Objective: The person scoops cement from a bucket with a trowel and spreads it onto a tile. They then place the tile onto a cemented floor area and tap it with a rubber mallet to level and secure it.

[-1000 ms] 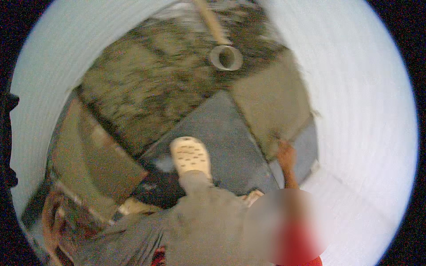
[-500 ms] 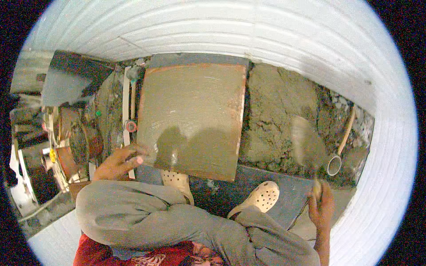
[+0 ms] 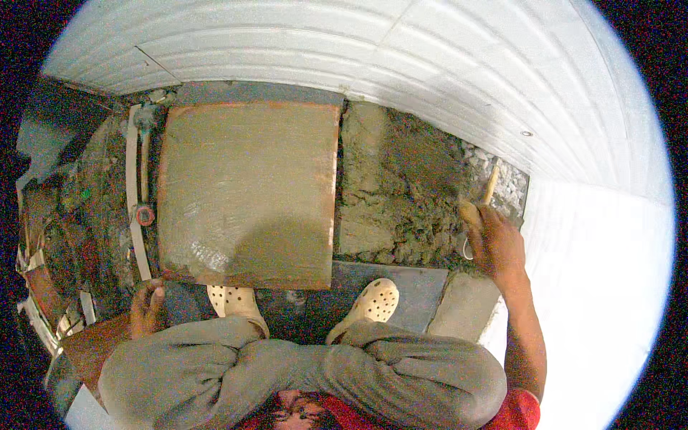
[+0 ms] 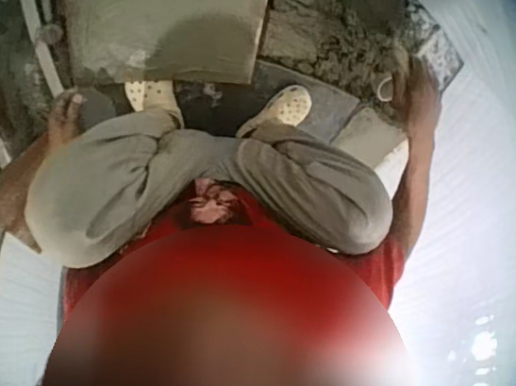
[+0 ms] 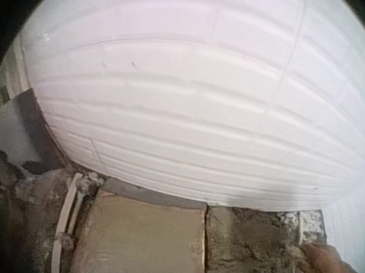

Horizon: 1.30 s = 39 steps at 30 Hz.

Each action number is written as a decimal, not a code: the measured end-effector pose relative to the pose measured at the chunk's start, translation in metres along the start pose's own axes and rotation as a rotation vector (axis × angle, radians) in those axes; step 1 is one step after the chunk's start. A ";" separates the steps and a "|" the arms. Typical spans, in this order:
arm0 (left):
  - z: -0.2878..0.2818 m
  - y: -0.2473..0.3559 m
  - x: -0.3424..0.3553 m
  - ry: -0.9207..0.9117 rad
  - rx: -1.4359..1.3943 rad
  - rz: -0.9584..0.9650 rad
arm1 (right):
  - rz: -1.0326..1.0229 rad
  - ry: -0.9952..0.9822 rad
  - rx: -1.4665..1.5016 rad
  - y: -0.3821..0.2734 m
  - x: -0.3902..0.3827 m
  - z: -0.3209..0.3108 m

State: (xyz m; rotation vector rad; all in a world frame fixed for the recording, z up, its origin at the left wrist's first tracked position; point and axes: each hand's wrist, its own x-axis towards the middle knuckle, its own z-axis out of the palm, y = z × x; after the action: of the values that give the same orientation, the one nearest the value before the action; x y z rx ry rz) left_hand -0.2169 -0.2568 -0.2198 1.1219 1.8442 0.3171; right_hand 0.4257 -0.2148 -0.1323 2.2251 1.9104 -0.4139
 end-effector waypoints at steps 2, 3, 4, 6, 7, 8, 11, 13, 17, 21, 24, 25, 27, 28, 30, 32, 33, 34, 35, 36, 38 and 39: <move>0.003 -0.003 0.003 0.084 0.057 0.029 | 0.096 -0.035 0.069 0.006 -0.019 -0.012; 0.004 -0.004 0.006 0.081 0.061 0.049 | 0.112 0.013 0.174 0.007 -0.024 -0.014; 0.005 -0.006 0.012 0.081 0.089 0.071 | 0.149 -0.032 0.208 0.006 -0.026 -0.013; 0.004 -0.009 0.023 0.108 0.123 0.081 | 0.276 -0.136 0.267 0.004 -0.024 -0.006; 0.008 -0.012 0.033 0.130 0.125 0.076 | 0.217 -0.208 0.284 0.003 -0.015 0.007; 0.010 -0.014 0.041 0.155 0.143 0.043 | 0.236 -0.286 0.267 0.000 -0.001 0.026; 0.018 -0.018 0.062 0.204 0.173 0.167 | 0.125 -0.223 0.154 -0.002 0.009 0.060; 0.021 -0.018 0.071 0.184 0.189 0.136 | -0.045 0.047 -0.115 -0.006 0.000 0.069; 0.022 -0.017 0.092 0.112 0.133 0.019 | -0.185 0.093 0.167 -0.049 -0.012 0.097; 0.020 -0.022 0.111 0.057 -0.102 -0.051 | -0.320 -0.074 0.712 -0.116 0.009 0.169; 0.020 -0.025 0.124 0.069 -0.072 0.074 | -0.184 -0.091 0.925 -0.139 0.022 0.202; 0.019 -0.023 0.130 0.071 -0.128 -0.018 | -0.114 -0.125 0.984 -0.143 0.028 0.208; 0.022 -0.017 0.141 0.062 -0.280 -0.062 | -0.079 -0.153 1.130 -0.146 0.034 0.214; 0.023 -0.014 0.144 0.087 -0.322 -0.114 | -0.038 -0.161 1.131 -0.147 0.036 0.215; 0.023 -0.009 0.143 0.073 -0.288 -0.092 | -0.053 -0.187 1.206 -0.149 0.038 0.215; 0.020 -0.005 0.139 0.085 -0.237 -0.096 | -0.069 -0.149 1.149 -0.151 0.038 0.214; 0.018 -0.004 0.137 0.090 -0.218 -0.092 | -0.056 -0.144 1.235 -0.150 0.037 0.212; 0.015 -0.003 0.135 0.091 -0.199 -0.088 | -0.017 -0.175 1.319 -0.152 0.036 0.211; 0.012 -0.002 0.134 0.067 -0.174 -0.070 | -0.042 -0.161 1.287 -0.150 0.034 0.208; 0.009 -0.002 0.133 0.059 -0.220 -0.082 | -0.040 -0.137 1.282 -0.150 0.033 0.205; 0.000 0.004 0.133 0.045 -0.306 -0.128 | -0.066 -0.068 1.294 -0.148 0.030 0.194; -0.005 0.008 0.133 0.019 -0.343 -0.095 | -0.065 -0.095 1.320 -0.146 0.028 0.187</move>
State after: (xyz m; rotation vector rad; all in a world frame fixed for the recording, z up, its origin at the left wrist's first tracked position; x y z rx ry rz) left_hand -0.2369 -0.1444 -0.2885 0.7954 1.7697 0.5664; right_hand 0.2681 -0.2239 -0.3116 2.5841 1.8346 -2.2486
